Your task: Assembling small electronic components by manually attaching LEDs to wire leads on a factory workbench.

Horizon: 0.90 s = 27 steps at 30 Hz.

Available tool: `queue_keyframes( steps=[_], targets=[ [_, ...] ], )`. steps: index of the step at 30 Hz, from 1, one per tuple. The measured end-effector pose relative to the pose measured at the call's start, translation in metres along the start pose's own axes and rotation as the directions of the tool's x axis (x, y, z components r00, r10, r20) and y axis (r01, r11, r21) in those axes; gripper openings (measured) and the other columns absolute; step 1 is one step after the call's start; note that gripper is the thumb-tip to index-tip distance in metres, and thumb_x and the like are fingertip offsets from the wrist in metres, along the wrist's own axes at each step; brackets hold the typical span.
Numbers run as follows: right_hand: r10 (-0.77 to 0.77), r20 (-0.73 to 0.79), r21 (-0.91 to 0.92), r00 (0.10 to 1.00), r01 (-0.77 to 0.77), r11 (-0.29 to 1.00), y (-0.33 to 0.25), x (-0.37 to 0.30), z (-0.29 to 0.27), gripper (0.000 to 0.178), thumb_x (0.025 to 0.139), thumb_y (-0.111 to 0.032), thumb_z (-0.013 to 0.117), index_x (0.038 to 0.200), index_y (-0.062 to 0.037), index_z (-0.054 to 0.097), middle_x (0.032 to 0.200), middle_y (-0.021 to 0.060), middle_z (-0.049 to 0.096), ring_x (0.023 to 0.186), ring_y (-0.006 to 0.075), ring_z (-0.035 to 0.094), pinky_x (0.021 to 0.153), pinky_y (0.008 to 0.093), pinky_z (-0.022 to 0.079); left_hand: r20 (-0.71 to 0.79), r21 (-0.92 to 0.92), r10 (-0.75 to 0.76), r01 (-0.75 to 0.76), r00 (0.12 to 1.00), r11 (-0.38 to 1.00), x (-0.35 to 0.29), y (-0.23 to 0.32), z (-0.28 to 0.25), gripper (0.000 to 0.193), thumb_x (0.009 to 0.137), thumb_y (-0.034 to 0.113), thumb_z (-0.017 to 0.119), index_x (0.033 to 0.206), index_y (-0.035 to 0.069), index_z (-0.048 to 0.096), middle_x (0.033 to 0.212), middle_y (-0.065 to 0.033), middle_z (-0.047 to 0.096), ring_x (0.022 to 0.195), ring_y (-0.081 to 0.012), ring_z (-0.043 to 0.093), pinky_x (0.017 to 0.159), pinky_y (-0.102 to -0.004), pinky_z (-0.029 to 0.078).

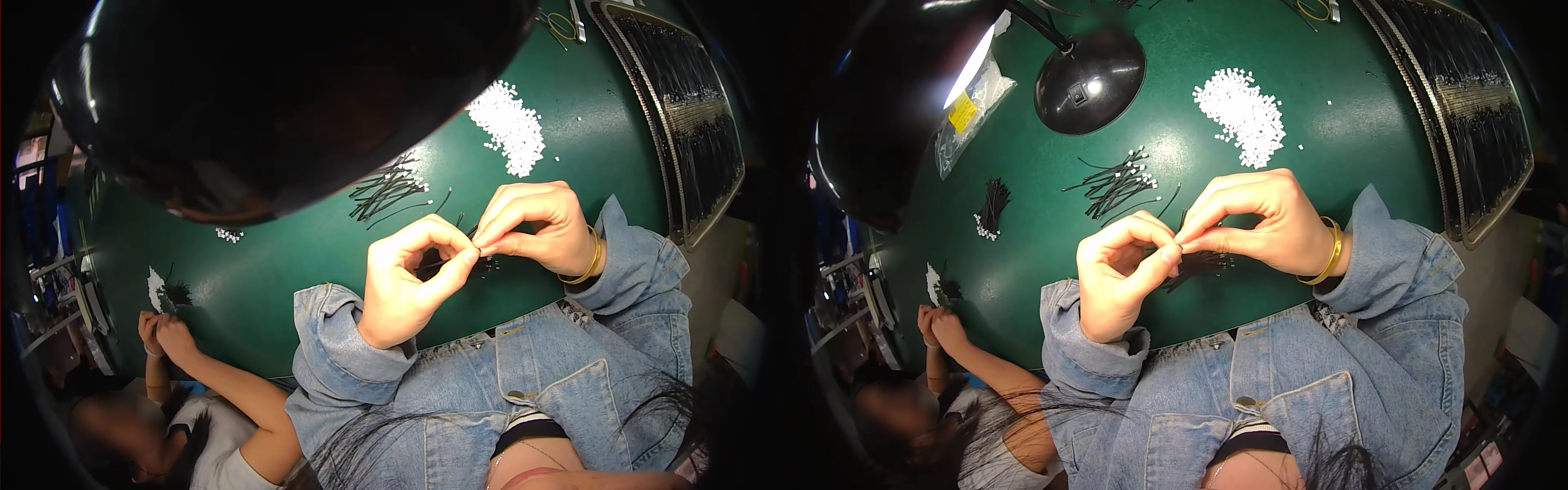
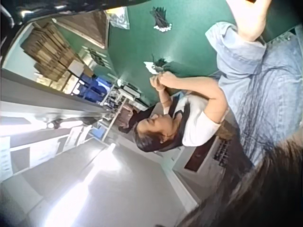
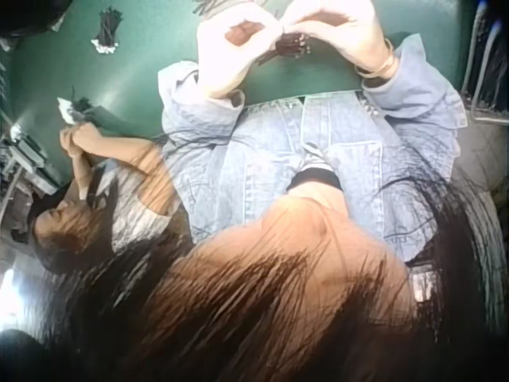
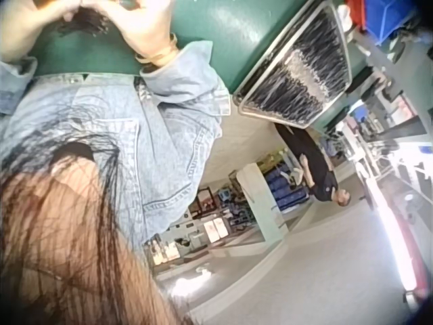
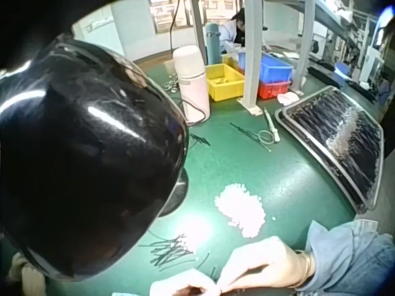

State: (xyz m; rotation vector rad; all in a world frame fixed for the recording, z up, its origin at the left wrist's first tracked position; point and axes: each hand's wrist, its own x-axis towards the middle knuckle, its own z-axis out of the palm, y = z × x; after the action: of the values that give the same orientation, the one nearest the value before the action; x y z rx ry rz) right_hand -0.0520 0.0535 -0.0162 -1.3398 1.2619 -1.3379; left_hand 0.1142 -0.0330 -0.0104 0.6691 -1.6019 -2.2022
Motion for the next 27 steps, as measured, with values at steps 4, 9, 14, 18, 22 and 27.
queue_keyframes(
  steps=[4,9,14,18,22,27],
  targets=[
    [-0.071,-0.039,-0.079,0.997,0.068,0.995,0.002,-0.001,0.002,0.010,0.066,0.002,0.068,0.074,-0.0012,0.065,0.073,0.0083,0.062,0.065,0.0164,0.059,0.057,0.0236,0.047,-0.019,0.011,-0.021,0.021,1.000,1.000,0.000,-0.001,0.001,0.002,0.076,-0.002,0.058,0.078,-0.004,0.057,0.075,-0.0057,0.054,0.063,-0.0087,0.050,0.057,-0.0196,0.040],
    [-0.063,-0.025,-0.134,0.998,0.059,0.989,0.004,0.001,-0.001,0.011,0.066,0.003,0.067,0.075,-0.0013,0.064,0.074,0.0081,0.062,0.067,0.0170,0.059,0.058,0.0242,0.047,-0.067,0.109,-0.043,0.050,0.997,0.993,0.001,-0.002,0.000,0.005,0.077,0.000,0.060,0.080,-0.003,0.058,0.073,-0.0026,0.054,0.063,-0.0069,0.050,0.058,-0.0190,0.040],
    [-0.070,0.011,-0.244,0.997,0.071,0.967,0.002,0.011,-0.011,0.014,0.065,0.001,0.067,0.079,-0.0019,0.064,0.078,0.0073,0.061,0.073,0.0173,0.057,0.065,0.0264,0.046,-0.123,0.301,0.046,-0.007,0.991,0.954,0.005,-0.002,-0.005,0.008,0.075,0.000,0.061,0.082,-0.002,0.059,0.071,-0.0035,0.055,0.065,-0.0102,0.052,0.058,-0.0217,0.041],
    [-0.155,-0.087,-0.594,0.984,0.073,0.801,0.005,0.023,-0.032,0.015,0.066,-0.002,0.066,0.081,-0.0043,0.065,0.084,0.0045,0.060,0.080,0.0176,0.054,0.071,0.0280,0.043,-0.105,0.900,0.539,-0.151,0.836,0.409,0.015,-0.010,-0.022,0.011,0.070,0.000,0.063,0.080,0.003,0.060,0.073,-0.0049,0.054,0.073,-0.0162,0.051,0.064,-0.0280,0.040],
    [-0.195,-0.137,-0.710,0.971,0.041,0.703,0.014,0.024,-0.051,0.012,0.067,-0.009,0.065,0.079,-0.0070,0.063,0.080,0.0016,0.058,0.080,0.0188,0.050,0.071,0.0296,0.042,0.021,0.975,0.498,-0.127,0.867,0.180,0.019,-0.005,-0.009,0.015,0.067,0.002,0.064,0.081,0.007,0.059,0.077,-0.0061,0.051,0.080,-0.0219,0.046,0.069,-0.0331,0.034],
    [-0.176,-0.090,-0.761,0.980,0.046,0.647,0.023,0.026,-0.046,0.013,0.066,-0.004,0.065,0.078,-0.0062,0.063,0.082,0.0015,0.056,0.082,0.0187,0.049,0.071,0.0290,0.042,0.045,0.982,0.403,-0.115,0.914,0.149,0.021,-0.019,0.001,0.016,0.068,0.006,0.064,0.081,0.007,0.055,0.079,-0.0054,0.048,0.081,-0.0226,0.043,0.071,-0.0331,0.030]
  ],
)
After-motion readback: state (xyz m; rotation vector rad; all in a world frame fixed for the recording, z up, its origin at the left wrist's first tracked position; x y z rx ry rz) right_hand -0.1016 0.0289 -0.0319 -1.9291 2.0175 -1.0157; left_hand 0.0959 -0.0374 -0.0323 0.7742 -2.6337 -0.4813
